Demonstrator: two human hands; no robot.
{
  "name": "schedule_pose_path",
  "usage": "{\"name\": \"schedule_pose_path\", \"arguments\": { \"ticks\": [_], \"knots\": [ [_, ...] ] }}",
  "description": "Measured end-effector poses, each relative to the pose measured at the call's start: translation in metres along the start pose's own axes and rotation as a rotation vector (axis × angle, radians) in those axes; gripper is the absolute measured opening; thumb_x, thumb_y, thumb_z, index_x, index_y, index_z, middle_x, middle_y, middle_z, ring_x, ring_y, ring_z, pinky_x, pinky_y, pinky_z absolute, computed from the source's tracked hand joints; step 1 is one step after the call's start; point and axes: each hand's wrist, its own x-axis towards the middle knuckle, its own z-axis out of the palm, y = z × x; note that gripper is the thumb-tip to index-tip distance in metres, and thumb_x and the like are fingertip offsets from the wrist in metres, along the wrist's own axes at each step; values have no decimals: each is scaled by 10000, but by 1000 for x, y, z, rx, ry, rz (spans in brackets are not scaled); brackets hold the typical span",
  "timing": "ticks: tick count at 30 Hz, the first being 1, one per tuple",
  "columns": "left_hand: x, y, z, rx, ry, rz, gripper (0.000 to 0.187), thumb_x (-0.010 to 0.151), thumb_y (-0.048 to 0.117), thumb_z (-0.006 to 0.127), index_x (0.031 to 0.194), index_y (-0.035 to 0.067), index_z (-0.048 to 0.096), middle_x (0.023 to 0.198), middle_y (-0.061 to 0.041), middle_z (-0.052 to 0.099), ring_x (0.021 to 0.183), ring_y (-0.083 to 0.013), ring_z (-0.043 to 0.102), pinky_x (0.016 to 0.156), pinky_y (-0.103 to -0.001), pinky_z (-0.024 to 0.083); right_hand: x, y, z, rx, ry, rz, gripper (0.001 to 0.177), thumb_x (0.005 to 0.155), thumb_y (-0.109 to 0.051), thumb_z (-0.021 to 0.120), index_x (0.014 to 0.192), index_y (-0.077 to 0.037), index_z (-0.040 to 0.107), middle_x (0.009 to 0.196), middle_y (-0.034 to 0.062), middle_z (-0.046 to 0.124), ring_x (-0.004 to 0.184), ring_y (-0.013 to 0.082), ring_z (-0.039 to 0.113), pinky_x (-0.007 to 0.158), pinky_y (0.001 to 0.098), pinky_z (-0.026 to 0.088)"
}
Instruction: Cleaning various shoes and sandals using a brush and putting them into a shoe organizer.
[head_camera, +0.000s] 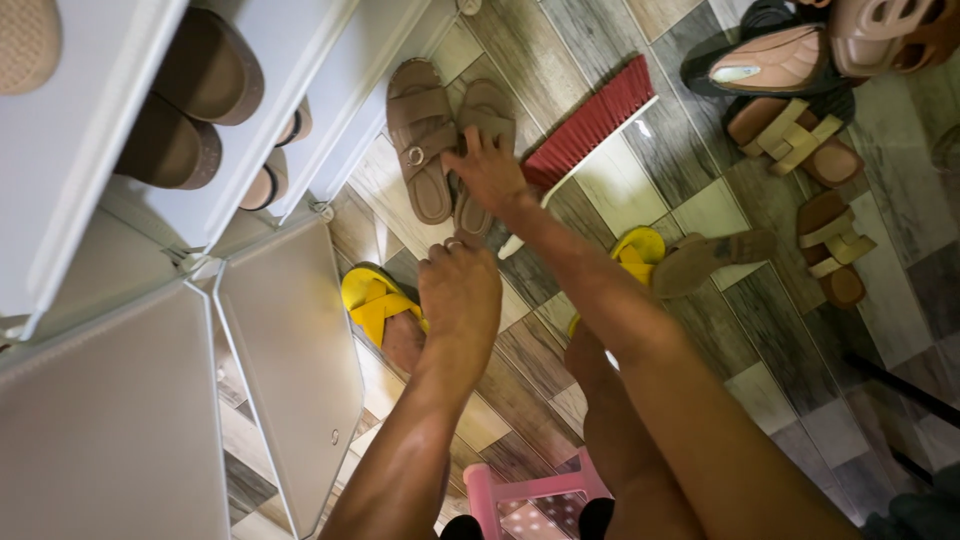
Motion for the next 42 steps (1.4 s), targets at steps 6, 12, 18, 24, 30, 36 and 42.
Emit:
{"name": "schedule_pose_path", "arguments": {
  "ticks": [6,12,18,24,30,36,42],
  "knots": [
    [1,0,-8,-11,-58,27,422,839,143,662,1209,-54,623,979,-109,714,908,-246,691,720,-364,571,7,-12,8,-171,96,46,268,877,-215,626,1132,-137,655,1165,133,536,1077,309,570,904,525,455],
    [9,-15,6,-40,-156,-51,647,803,153,709,1358,-110,506,1099,-152,688,1070,-278,650,795,-386,563,-14,-35,-62,164,26,-33,302,842,-227,688,1058,-24,631,1173,163,535,1050,345,621,783,465,540],
    [12,-27,31,-44,90,-122,687,646,239,736,1245,-58,580,1238,-206,660,1169,-372,599,838,-427,526,-58,-46,-159,577,-72,-51,359,869,-44,707,1215,-51,612,1264,192,535,1000,373,650,781,460,572],
    [5,-38,0,-543,133,-78,264,875,163,689,1125,75,682,1197,-171,663,1175,-389,585,948,-520,485,-70,-17,-174,1050,-105,-46,462,877,-50,765,1305,-65,591,1217,162,577,1026,287,651,851,402,597],
    [6,-48,-20,-867,4,-86,373,820,46,708,1187,14,644,1154,-244,631,1038,-461,599,901,-501,484,-85,88,-117,1013,-153,813,287,1074,-235,647,969,14,744,895,168,763,605,227,675,572,358,563],
    [14,-44,0,-898,-44,2,339,698,0,687,1035,12,729,1057,-204,663,1010,-405,641,901,-470,508,-128,112,39,932,-262,1069,286,866,-294,727,917,-13,737,887,213,750,755,269,724,701,390,582],
    [11,-51,-31,-1108,-168,-116,415,690,49,735,1098,119,745,1033,-95,653,1002,-288,626,860,-363,511,-127,79,32,1949,16,1435,376,897,-338,567,1000,6,681,899,186,753,767,297,738,745,438,593]
  ]
}}
